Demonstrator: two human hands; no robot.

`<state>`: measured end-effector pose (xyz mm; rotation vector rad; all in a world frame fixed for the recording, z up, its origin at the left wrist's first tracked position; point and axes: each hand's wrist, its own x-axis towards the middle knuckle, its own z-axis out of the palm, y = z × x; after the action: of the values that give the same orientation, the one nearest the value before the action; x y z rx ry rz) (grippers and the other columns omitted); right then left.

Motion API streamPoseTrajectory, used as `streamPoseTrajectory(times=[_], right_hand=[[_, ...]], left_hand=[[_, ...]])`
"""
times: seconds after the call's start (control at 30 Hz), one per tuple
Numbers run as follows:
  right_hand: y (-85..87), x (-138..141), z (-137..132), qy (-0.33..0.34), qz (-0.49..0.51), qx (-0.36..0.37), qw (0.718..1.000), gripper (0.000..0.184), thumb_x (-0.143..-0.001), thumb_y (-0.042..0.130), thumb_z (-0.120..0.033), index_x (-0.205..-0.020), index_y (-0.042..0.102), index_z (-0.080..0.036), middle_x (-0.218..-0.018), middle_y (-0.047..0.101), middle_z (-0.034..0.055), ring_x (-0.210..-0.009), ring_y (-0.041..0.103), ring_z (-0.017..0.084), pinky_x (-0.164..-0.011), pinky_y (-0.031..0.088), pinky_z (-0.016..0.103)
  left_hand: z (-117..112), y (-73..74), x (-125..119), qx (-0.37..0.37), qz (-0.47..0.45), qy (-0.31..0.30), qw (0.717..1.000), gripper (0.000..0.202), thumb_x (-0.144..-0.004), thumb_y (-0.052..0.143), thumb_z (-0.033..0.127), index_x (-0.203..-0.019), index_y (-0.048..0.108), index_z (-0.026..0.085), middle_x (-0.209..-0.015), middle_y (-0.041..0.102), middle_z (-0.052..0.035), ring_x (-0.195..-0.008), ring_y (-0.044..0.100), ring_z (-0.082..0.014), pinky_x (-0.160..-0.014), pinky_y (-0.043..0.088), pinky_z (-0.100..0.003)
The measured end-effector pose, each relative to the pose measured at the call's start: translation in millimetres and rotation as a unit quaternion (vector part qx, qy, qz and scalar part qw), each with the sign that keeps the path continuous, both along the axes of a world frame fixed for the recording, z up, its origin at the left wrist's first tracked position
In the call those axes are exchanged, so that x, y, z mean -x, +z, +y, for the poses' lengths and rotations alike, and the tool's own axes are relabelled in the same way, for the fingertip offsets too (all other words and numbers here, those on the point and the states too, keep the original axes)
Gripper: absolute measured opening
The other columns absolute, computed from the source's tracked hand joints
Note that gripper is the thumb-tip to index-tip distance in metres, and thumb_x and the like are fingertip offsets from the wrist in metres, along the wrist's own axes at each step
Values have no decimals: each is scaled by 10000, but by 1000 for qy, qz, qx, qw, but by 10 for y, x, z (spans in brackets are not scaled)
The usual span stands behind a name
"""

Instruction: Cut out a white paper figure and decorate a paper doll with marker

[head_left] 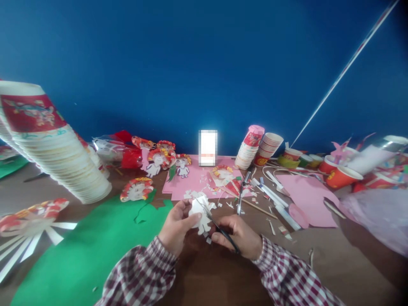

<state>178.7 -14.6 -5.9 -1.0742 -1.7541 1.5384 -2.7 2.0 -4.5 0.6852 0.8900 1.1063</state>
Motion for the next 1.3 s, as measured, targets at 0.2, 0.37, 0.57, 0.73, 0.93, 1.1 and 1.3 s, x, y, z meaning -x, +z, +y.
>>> streamPoseTrajectory(times=[0.2, 0.37, 0.57, 0.73, 0.93, 1.1, 1.3], right_hand=[[9, -4, 3, 0, -3, 11, 1000, 346, -769, 622, -441, -805, 634, -97, -656, 573, 13, -555, 464, 85, -496, 350, 180], [30, 0, -2, 5, 2, 10, 1000, 320, -782, 607, -422, -782, 622, -102, -649, 540, 7, -567, 441, 88, -518, 349, 190], [24, -5, 4, 3, -16, 9, 1000, 324, -779, 607, -423, -778, 622, -99, -627, 503, -4, -552, 405, 81, -504, 330, 188], [-29, -15, 6, 5, -9, 13, 1000, 311, -758, 638, -407, -817, 621, -102, -645, 519, -2, -563, 423, 84, -505, 335, 187], [-20, -35, 16, 41, 14, -7, 999, 295, -703, 705, -308, -918, 626, -122, -709, 552, -2, -611, 469, 91, -561, 375, 190], [17, -125, 61, 69, -30, 46, 996, 302, -643, 744, -243, -908, 641, -140, -666, 549, -25, -573, 468, 73, -533, 368, 172], [-6, -94, 87, 5, 48, 21, 999, 225, -688, 683, -215, -888, 606, -148, -715, 559, -14, -615, 496, 84, -574, 391, 193]], left_hand=[[0, 4, -5, -4, 15, 10, 1000, 459, -550, 777, 230, -930, 530, 159, -737, 670, -27, -497, 591, -118, -464, 451, -215], [4, 22, 1, -4, 32, -1, 999, 460, -569, 763, 243, -942, 508, 161, -724, 656, -24, -511, 588, -130, -434, 446, -217], [26, -9, 41, -3, 35, -23, 999, 469, -584, 754, 240, -967, 496, 158, -809, 654, -49, -592, 610, -156, -499, 485, -255], [32, 18, 51, 8, 13, -36, 999, 447, -581, 759, 198, -955, 520, 147, -828, 653, -44, -632, 614, -146, -565, 499, -255], [42, 71, 75, 21, 24, -11, 999, 450, -622, 733, 221, -1016, 523, 163, -795, 646, -28, -598, 601, -126, -501, 473, -216], [80, 91, 116, 5, -6, 46, 999, 450, -606, 745, 213, -1000, 532, 164, -793, 649, -18, -583, 594, -93, -478, 452, -171], [89, 75, 82, 12, -18, 69, 997, 434, -583, 764, 217, -948, 537, 160, -776, 655, -12, -593, 612, -101, -497, 484, -183]])
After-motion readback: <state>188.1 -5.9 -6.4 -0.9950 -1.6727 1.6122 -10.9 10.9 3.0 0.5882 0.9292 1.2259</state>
